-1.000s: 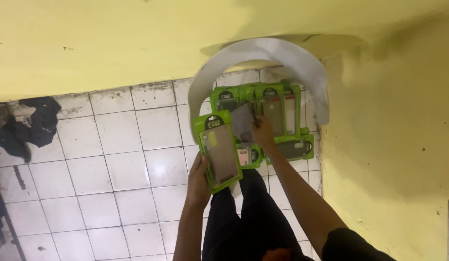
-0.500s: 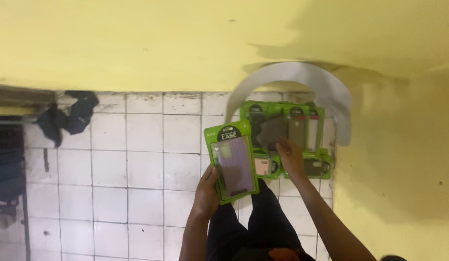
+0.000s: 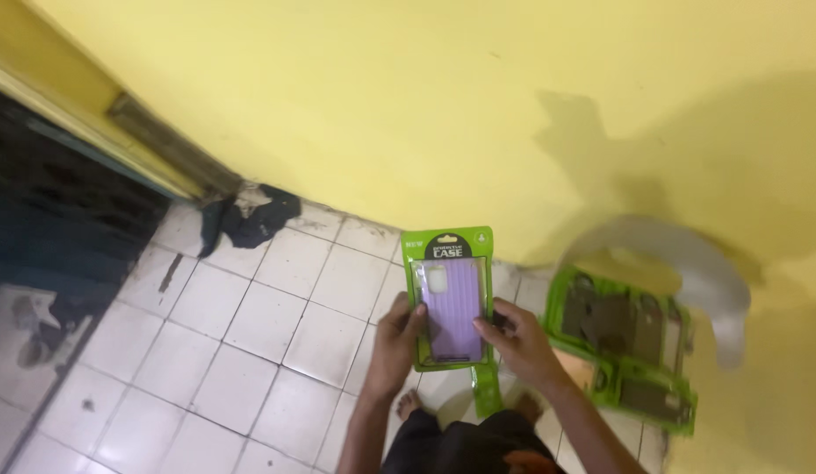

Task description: The person repeatedly picks up packaged phone cases from a white plastic chair, wipes them with a cloth, and hangs them on a wall-mounted wire grid display. The person handles multiple cases one at a time, moving between the chair and the display throughout the clip.

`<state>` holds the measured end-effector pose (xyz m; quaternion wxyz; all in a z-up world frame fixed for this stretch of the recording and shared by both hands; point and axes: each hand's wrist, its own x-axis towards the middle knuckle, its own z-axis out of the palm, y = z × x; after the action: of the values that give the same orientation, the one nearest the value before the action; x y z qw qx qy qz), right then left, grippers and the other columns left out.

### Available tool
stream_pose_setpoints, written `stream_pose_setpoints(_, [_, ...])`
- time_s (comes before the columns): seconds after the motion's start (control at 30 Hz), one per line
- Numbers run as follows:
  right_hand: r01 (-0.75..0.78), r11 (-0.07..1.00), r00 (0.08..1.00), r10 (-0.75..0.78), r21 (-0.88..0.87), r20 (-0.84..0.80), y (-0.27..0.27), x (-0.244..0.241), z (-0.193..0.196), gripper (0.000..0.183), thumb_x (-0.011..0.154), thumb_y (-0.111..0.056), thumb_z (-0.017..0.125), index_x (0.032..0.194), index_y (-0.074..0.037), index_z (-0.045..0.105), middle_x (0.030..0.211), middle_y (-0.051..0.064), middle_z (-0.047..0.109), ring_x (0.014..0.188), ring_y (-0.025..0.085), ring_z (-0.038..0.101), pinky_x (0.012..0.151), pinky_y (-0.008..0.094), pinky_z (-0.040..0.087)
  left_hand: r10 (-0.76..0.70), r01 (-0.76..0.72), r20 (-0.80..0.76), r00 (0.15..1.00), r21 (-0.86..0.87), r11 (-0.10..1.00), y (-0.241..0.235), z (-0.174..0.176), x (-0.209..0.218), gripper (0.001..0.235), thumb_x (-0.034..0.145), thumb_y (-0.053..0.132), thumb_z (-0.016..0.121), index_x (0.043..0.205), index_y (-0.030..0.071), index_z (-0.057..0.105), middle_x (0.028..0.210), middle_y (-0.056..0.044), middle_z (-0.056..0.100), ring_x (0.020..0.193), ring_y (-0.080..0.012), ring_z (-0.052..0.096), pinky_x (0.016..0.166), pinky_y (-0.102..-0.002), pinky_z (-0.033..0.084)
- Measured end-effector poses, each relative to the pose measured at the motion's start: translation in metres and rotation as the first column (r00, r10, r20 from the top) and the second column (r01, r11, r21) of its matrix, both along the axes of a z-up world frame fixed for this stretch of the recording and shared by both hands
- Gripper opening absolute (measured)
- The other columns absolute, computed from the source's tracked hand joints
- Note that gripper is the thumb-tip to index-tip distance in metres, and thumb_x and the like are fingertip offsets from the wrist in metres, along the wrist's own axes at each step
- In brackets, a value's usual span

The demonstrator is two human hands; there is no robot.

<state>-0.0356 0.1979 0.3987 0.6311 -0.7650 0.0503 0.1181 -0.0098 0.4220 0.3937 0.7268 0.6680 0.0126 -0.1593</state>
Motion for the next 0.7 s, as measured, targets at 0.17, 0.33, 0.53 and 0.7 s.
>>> stream_pose_setpoints(0.17, [-0.068,0.997,0.993,0.072,-0.043,0.097,0.084,0.033,0.030,0.032,0.096,-0.027,0.067,0.108,0.003,0.073,0.084,0.011,0.074,0.070,0.017,0.067,0.062,0.031,0.056,0.156,-0.165,0.103,0.982,0.075,0.984,0.088,0.058,0.009,0.015,0.101,0.012,0.064,0.105,-0.002,0.069,0.086,-0.005,0.064,0.079,-0.0112,0.055,0.070,-0.028,0.049])
stream_pose_setpoints(0.33, [-0.099,0.995,0.977,0.092,0.029,0.194,0.147,0.068,0.056,0.026,0.096,-0.019,0.067,0.108,0.004,0.070,0.084,0.007,0.073,0.072,0.011,0.065,0.063,0.028,0.054,0.255,-0.256,0.223,0.941,-0.026,0.966,0.142,0.085,0.031,0.014,0.097,0.010,0.067,0.102,-0.003,0.071,0.088,-0.001,0.069,0.082,-0.0067,0.060,0.074,-0.025,0.052])
stream_pose_setpoints(0.53, [-0.045,0.993,0.978,0.022,0.107,0.207,0.200,0.133,0.074,0.027,0.095,-0.016,0.065,0.114,0.004,0.069,0.091,0.006,0.074,0.081,0.009,0.067,0.071,0.027,0.057,0.215,-0.204,0.206,0.955,-0.072,0.976,0.193,0.091,0.106,0.014,0.097,0.009,0.069,0.102,-0.003,0.070,0.082,-0.001,0.066,0.076,-0.0075,0.057,0.068,-0.026,0.050])
stream_pose_setpoints(0.7, [0.044,0.993,0.961,-0.073,0.113,0.268,0.227,0.213,0.058,0.029,0.098,-0.014,0.068,0.113,0.010,0.069,0.095,0.009,0.072,0.084,0.011,0.064,0.073,0.029,0.055,0.174,-0.138,0.280,0.944,-0.142,0.980,0.227,0.090,0.196,0.015,0.101,0.008,0.068,0.106,-0.006,0.068,0.087,-0.004,0.065,0.080,-0.0099,0.057,0.071,-0.027,0.050])
